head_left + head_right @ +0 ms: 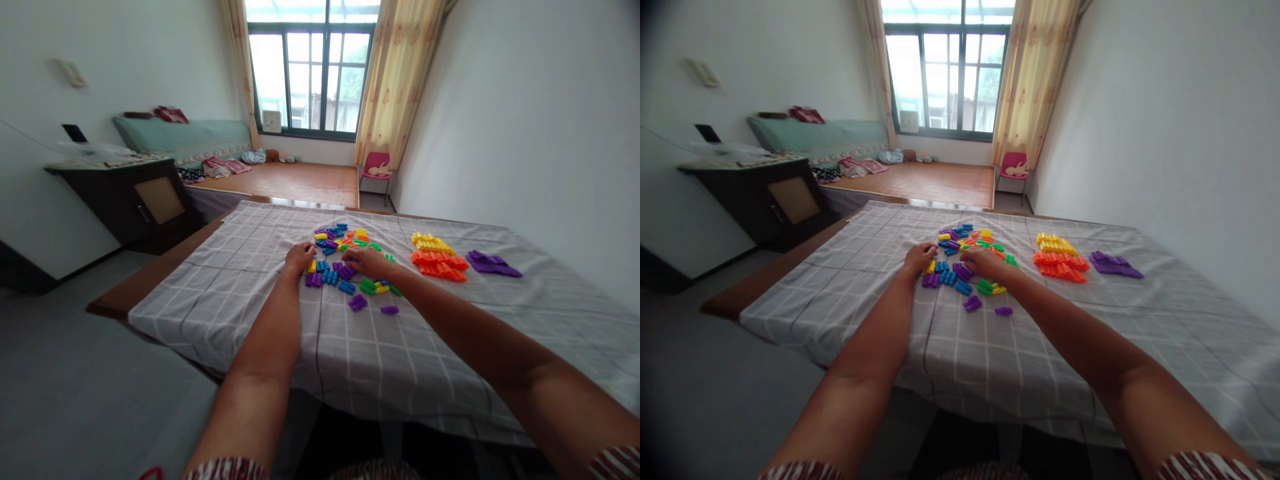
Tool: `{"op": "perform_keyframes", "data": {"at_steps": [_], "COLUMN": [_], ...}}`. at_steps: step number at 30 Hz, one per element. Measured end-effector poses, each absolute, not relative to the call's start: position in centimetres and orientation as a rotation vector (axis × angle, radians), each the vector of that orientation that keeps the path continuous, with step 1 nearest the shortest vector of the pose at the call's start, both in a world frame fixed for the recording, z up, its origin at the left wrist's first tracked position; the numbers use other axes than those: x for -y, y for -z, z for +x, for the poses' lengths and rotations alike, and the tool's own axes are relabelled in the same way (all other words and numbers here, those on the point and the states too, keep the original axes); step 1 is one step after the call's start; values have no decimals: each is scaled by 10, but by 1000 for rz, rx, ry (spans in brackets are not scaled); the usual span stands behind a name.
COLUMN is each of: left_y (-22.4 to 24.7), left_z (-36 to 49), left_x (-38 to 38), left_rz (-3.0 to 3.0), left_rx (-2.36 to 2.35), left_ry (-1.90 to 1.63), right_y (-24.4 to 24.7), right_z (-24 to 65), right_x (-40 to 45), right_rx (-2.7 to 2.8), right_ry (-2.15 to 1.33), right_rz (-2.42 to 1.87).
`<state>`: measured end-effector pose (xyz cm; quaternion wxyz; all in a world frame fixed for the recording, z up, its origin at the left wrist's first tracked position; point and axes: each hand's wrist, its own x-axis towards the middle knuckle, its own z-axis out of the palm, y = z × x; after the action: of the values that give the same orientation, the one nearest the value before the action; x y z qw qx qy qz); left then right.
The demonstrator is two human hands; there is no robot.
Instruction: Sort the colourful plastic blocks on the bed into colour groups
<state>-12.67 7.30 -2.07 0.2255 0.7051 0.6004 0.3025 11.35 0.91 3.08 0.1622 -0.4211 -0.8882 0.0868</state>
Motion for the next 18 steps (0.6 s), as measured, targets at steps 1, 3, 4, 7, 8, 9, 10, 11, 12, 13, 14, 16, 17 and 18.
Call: {"op": "perform_keyframes", "data": {"at_steps": [1, 3, 4, 7, 8, 9, 10, 11, 12, 13, 14, 16, 17, 18], "left_y": [20, 19, 19, 19, 20, 21, 22, 23, 24, 25, 25, 26, 26, 26], "left_z": [-127, -127, -127, -126, -126, -126, -126, -127, -127, -127, -127, -127, -128, -128], "left_x": [-72, -71, -71, -71, -72, -73, -74, -75, -76, -77, -78, -79, -79, -79], "left_rz": [1944, 1943, 1945, 1948, 1948, 1948, 1946, 1945, 1946, 1947, 1948, 1949, 1951, 1952], "left_rx": [-1655, -1657, -1660, -1663, -1663, -1662, -1662, -1661, -1660, -1659, -1659, -1664, -1667, -1668], "left_ry": [-829, -822, -822, -833, -836, -835, -833, -831, -831, -831, -832, -833, -832, -830], "right_y": [-31, -32, -32, -33, -33, -34, -35, -36, -37, -37, -37, -35, -33, -31], "right_z": [111, 107, 107, 113, 117, 120, 124, 127, 128, 129, 128, 125, 122, 120], "right_x": [-8, -6, -6, -8, -10, -11, -12, -12, -12, -11, -9, -5, -3, -1], "right_rx": [2558, 2634, 2661, 2579, 2506, 2433, 2382, 2363, 2378, 2424, 2488, 2614, 2660, 2688], "right_ry": [-258, -319, -351, -360, -345, -332, -320, -304, -284, -263, -245, -228, -224, -216], "right_rz": [-1151, -1053, -1031, -1177, -1271, -1362, -1436, -1484, -1503, -1491, -1457, -1381, -1362, -1362]}}
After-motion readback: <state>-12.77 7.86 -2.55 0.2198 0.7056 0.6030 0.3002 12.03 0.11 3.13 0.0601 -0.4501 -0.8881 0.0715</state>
